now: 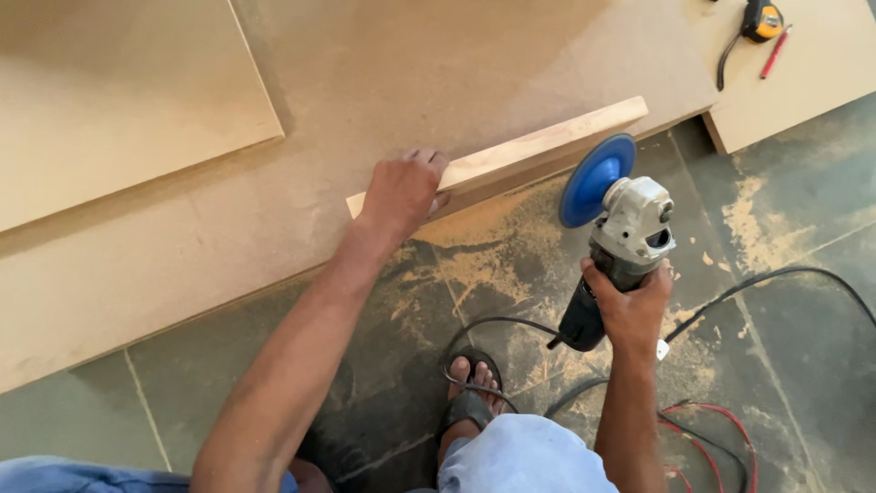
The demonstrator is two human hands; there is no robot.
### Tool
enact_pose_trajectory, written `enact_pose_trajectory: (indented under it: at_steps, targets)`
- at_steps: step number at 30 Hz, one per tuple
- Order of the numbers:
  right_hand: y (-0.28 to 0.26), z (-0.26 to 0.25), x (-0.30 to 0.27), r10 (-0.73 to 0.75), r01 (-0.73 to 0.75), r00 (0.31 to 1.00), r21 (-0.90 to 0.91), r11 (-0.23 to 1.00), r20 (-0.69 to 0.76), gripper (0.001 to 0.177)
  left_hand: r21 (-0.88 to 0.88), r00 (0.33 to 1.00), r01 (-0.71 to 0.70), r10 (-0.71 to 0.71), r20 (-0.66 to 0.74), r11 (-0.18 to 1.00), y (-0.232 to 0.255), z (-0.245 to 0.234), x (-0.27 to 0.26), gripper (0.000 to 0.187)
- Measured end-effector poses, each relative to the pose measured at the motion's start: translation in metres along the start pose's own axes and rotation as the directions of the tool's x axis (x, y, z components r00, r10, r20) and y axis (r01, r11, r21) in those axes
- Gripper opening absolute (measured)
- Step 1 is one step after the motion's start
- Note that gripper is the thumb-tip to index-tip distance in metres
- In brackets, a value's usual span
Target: The person plugs in an angle grinder and uses it to sand a wooden plank on the floor. They sand the plank on multiple sides, flipping it over to ensure even smoothing.
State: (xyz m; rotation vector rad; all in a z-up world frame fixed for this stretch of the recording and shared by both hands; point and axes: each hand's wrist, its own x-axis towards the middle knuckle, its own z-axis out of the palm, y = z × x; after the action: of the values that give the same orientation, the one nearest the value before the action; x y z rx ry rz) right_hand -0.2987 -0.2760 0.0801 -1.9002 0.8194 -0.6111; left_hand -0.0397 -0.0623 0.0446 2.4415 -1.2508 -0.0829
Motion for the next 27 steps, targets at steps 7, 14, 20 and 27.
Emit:
enact_pose_trajectory:
  at_steps: [7, 14, 20, 27]
  targets:
    - [-0.013, 0.014, -0.006, -0.062, 0.069, 0.996, -0.139, 0.988, 0.057, 0.048, 0.026, 0.985, 0.156, -0.153, -0.08, 0.987, -0.013, -0.02, -0.035, 0.079]
    - [-0.024, 0.063, -0.019, -0.216, 0.265, 0.95, -0.214, 0.94, 0.227, 0.052, -0.678, 0.917, 0.249, -0.394, -0.064, 0.691, -0.06, 0.016, -0.112, 0.074]
    - [-0.034, 0.097, -0.042, -0.297, 0.388, 0.898, -0.266, 0.882, 0.325, 0.058, -0.886, 0.902, 0.139, -0.427, -0.071, 0.442, -0.053, 0.049, -0.106, 0.063]
    - [-0.055, 0.118, -0.055, -0.169, 0.371, 0.878, -0.415, 0.83, 0.448, 0.065, -0.794, 0.887, 0.289, -0.462, 0.011, 0.535, -0.065, 0.06, -0.108, 0.044]
